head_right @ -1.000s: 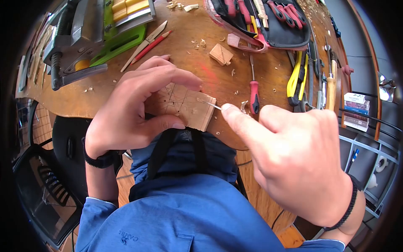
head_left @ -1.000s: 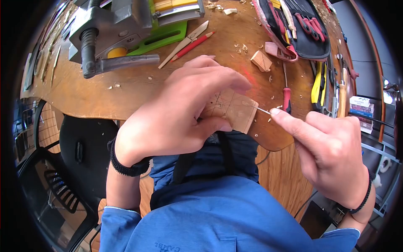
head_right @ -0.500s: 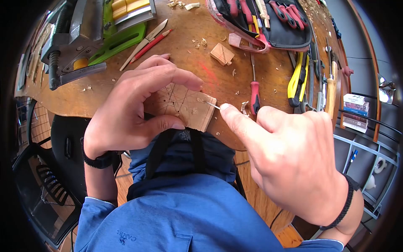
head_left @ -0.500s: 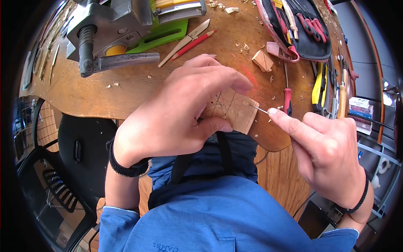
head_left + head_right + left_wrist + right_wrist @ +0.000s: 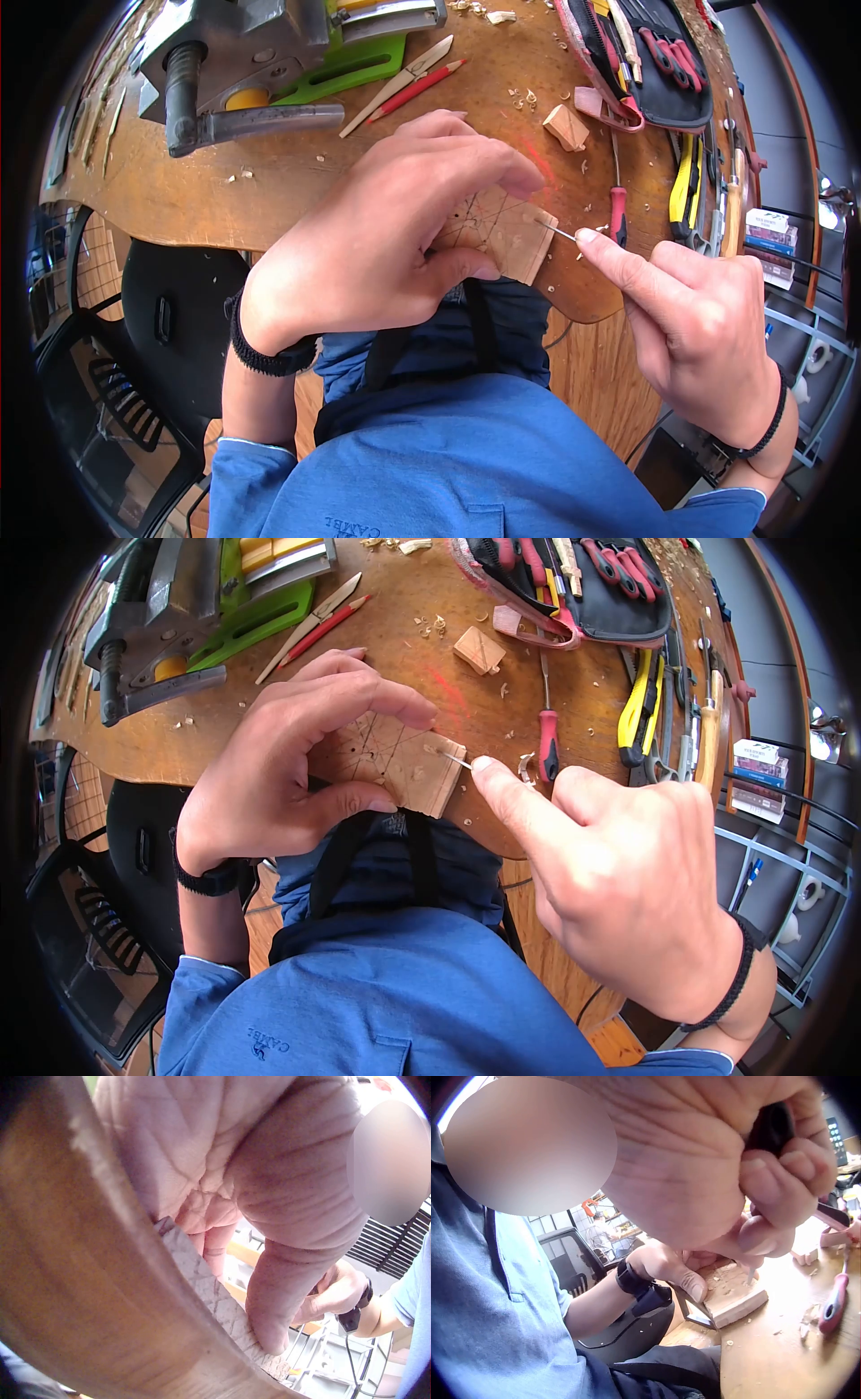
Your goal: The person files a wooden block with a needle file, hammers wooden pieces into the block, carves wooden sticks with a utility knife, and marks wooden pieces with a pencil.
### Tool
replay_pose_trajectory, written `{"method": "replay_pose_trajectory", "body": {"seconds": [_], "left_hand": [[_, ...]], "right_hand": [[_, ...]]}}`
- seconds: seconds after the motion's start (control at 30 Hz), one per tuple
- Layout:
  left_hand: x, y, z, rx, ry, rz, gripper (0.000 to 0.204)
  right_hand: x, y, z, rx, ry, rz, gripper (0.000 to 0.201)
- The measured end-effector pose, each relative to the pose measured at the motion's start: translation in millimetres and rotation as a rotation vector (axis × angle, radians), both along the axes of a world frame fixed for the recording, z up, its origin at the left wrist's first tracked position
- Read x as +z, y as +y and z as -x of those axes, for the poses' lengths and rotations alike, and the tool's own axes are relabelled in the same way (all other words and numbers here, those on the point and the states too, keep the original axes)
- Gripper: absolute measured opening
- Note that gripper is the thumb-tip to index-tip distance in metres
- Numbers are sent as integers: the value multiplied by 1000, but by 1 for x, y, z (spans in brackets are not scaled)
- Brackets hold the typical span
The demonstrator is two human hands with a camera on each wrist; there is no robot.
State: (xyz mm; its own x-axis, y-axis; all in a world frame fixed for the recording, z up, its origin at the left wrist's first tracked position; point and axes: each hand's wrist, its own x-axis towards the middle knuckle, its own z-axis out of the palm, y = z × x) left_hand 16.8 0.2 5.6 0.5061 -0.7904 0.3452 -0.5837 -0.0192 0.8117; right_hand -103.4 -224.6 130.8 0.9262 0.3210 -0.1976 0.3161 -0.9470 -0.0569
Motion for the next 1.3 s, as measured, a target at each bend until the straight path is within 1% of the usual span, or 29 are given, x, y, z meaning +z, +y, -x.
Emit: {"method": "replay_pose_trajectory", "body": {"seconds": [0.17, 0.23, 0.37, 0.47, 0.53, 0.67, 0.77, 0.83, 0.87, 0.9, 0.97, 1.07, 1.13, 1.2, 1.27, 1.3], "left_hand": [[5, 1, 1, -7, 30, -36, 60], [2, 0, 1, -2, 21, -15, 60], [1, 0, 0, -2, 3, -14, 60], [-1, 0, 0, 1, -22, 15, 60], [1, 1, 1, 2, 28, -4, 60], [1, 1, 1, -4, 37, -19, 61], [0, 0, 3, -6, 42, -21, 61], [1, 0, 3, 2, 29, -31, 61], [2, 0, 3, 2, 29, -31, 61], [2, 1, 3, 2, 27, -31, 62], [1, 1, 3, 0, 24, -31, 62], [-1, 1, 2, -7, 17, -16, 61], [0, 1, 2, -9, -39, -17, 60], [1, 1, 2, -13, -21, -19, 61], [3, 1, 2, -14, -13, -28, 61], [4, 2, 4, -9, 28, -43, 61]], "right_hand": [[2, 5, 2, -8, 10, 26, 56], [3, 8, 3, 2, -10, 79, 56], [3, 8, 4, 4, -5, 64, 56], [4, 12, 5, 3, -7, 109, 55], [4, 16, 5, -4, -28, 147, 56], [10, 28, 1, 0, -12, 214, 56], [9, 28, -6, 38, -21, 275, 52], [10, 22, -15, 64, -13, 126, 46], [11, 26, -19, 23, 14, 116, 41], [9, 22, -23, 22, 14, 114, 41], [6, 9, -29, 45, 63, -68, 40], [6, 7, -33, 41, 102, -104, 38], [5, 2, -33, 31, 122, -116, 37], [-1, -5, -33, 66, 68, -225, 33], [0, -5, -35, 88, 36, -212, 31], [1, -5, -35, 110, 17, -196, 28]]}}
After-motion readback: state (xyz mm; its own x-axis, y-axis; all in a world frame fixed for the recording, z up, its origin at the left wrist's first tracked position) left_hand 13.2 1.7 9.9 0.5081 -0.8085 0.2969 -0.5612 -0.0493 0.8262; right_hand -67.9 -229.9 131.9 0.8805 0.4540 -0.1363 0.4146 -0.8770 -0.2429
